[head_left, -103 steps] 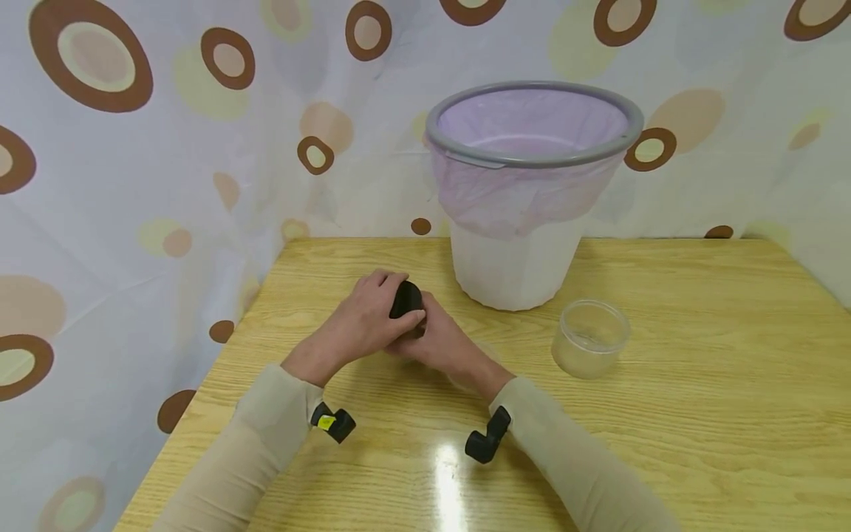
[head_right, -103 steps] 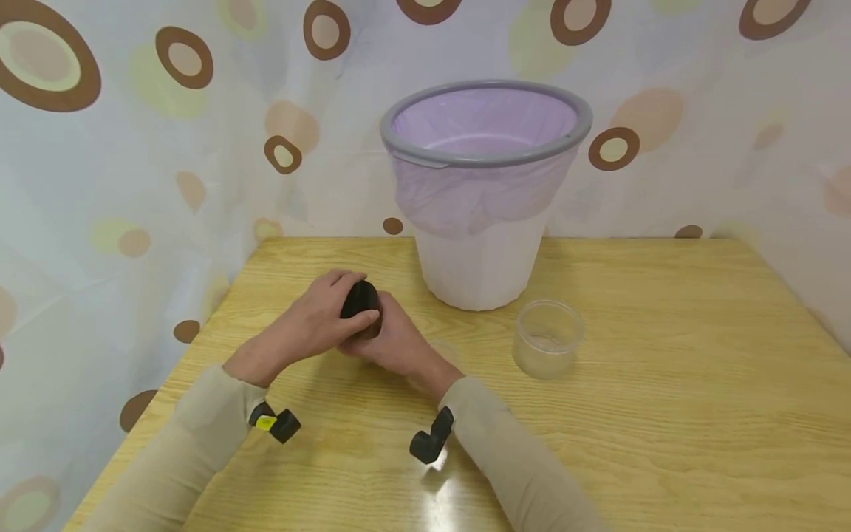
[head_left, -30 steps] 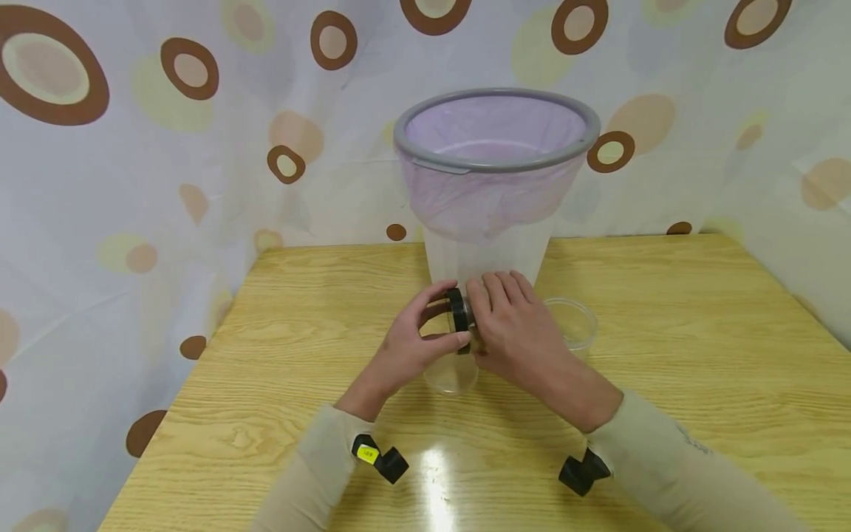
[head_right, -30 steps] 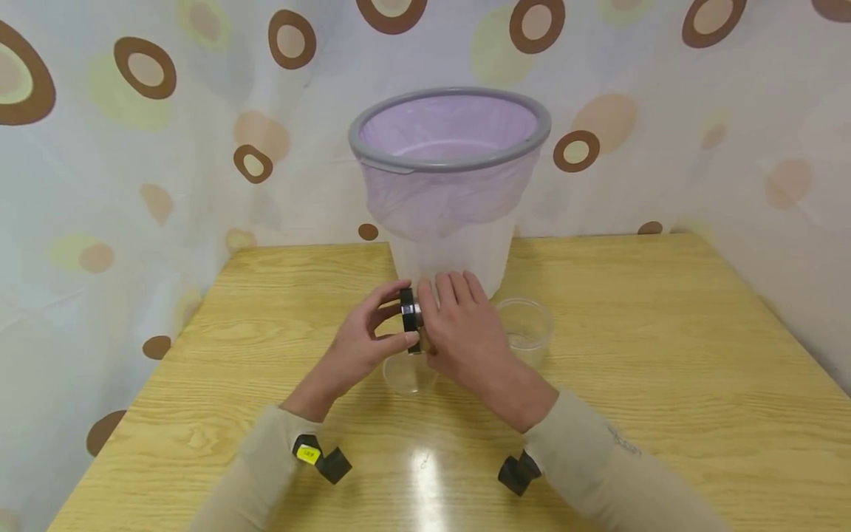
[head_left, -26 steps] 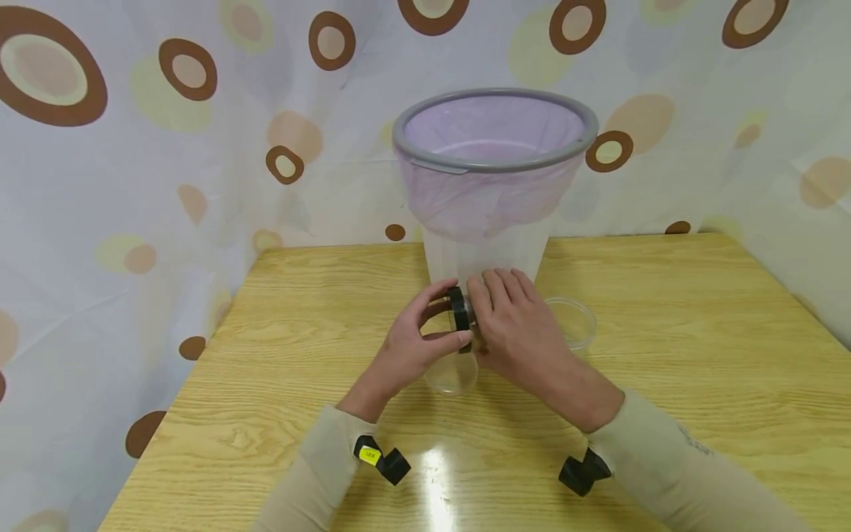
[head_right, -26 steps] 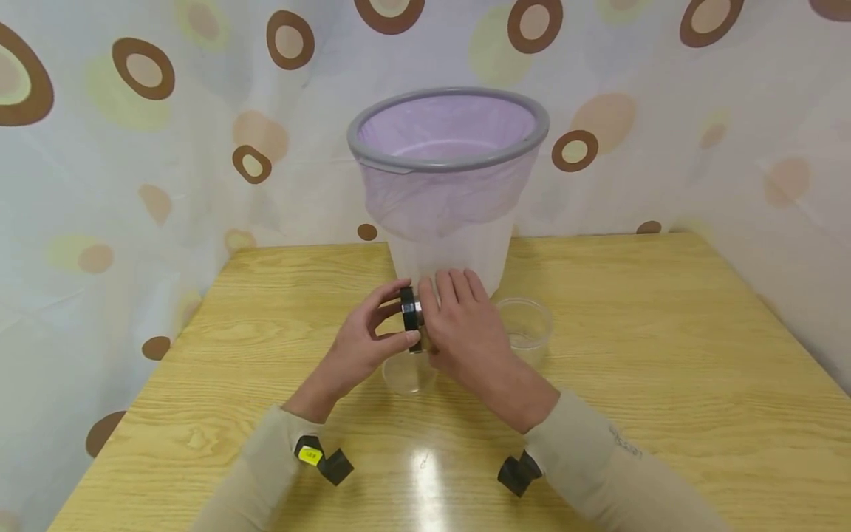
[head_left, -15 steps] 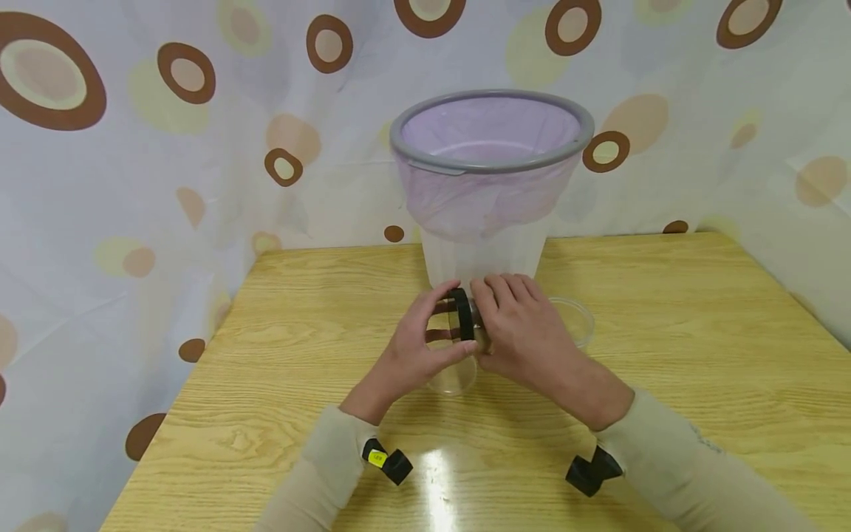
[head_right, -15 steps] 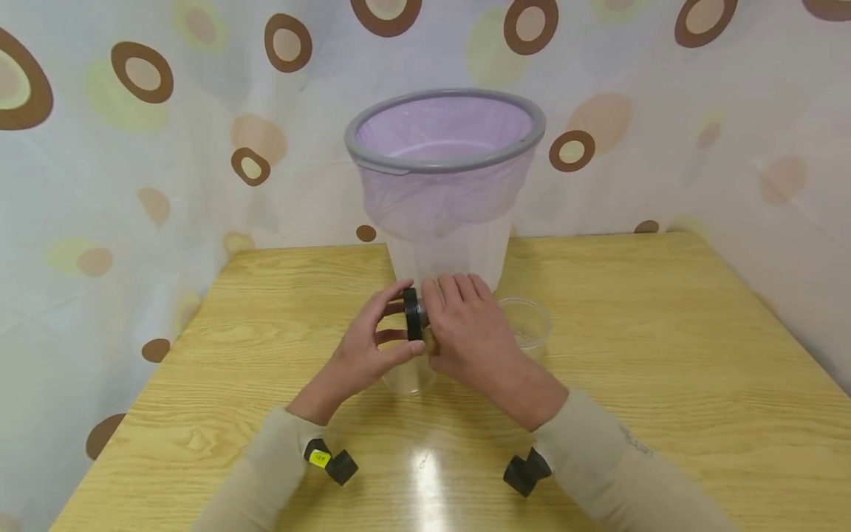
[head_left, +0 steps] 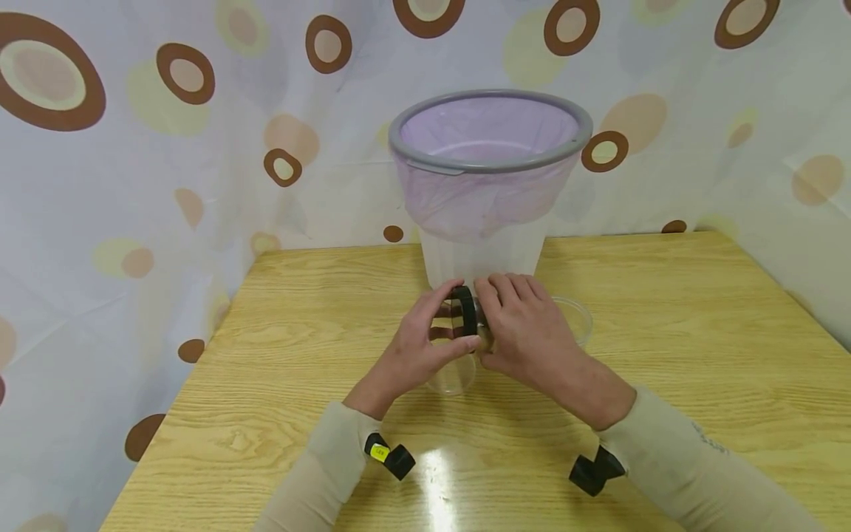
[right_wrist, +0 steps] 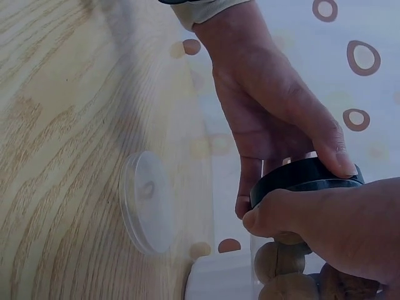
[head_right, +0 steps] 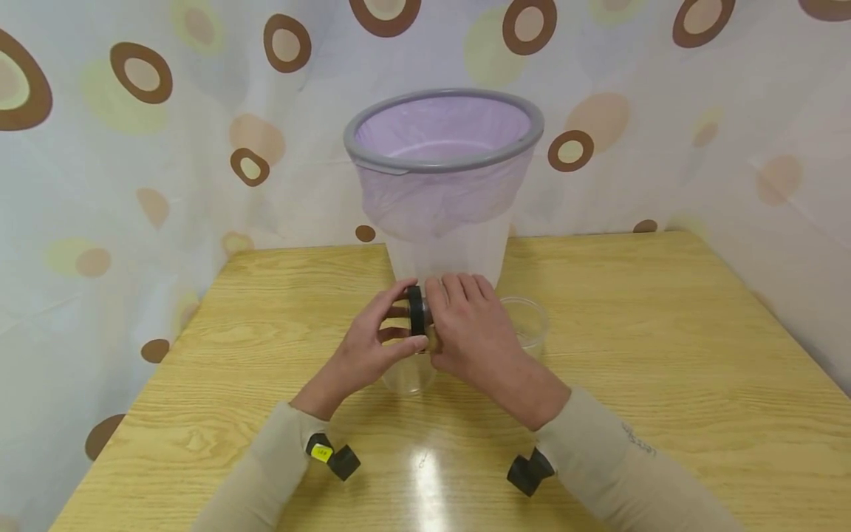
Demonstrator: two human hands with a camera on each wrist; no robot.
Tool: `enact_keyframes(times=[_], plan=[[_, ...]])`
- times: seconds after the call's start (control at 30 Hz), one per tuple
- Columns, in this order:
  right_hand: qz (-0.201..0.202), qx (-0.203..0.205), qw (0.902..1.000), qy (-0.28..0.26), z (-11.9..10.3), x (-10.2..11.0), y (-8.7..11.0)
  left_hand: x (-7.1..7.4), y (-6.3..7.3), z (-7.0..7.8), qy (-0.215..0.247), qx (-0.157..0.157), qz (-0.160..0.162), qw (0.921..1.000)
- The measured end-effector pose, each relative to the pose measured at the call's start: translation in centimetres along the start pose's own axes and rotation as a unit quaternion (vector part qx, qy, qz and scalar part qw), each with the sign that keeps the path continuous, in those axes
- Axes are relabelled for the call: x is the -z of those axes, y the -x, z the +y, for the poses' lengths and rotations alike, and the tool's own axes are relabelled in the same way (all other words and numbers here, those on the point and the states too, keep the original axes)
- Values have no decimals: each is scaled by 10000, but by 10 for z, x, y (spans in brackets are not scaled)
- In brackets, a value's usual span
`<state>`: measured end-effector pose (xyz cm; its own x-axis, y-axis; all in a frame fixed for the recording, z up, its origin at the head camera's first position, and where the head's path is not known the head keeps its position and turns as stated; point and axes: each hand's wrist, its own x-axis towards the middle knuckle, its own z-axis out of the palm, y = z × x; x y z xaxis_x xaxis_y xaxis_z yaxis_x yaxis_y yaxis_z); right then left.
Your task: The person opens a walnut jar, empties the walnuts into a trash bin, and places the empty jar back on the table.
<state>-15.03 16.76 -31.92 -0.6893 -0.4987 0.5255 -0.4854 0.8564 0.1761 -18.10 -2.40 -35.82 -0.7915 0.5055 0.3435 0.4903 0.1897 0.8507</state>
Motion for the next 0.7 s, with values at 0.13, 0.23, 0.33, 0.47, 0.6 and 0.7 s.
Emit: enact_keyframes(times=[0.13,0.23,0.33,0.47,0.6,0.7], plan=[[23,-11,10000,10,0,-1,2,-2,-1,-1,4,45,-24,10000],[25,-10,10000,11,1,-2,3,-4,-1,-2,-2,68,-40,10000],[19,-24,10000,-23,1,-3,4,-7,-3,-1,-144,94,-108,9998],[47,-56,9999,-118,2,-3,3,-15,-6,0,-926,-37,-56,9957],[161,-70,9996,-214,2,-3,1,-24,-9,-1,-1793,-488,368,9819],[375,25,9992,-131,0,-3,-1,-29,-11,-2,-1790,-714,709,9787]])
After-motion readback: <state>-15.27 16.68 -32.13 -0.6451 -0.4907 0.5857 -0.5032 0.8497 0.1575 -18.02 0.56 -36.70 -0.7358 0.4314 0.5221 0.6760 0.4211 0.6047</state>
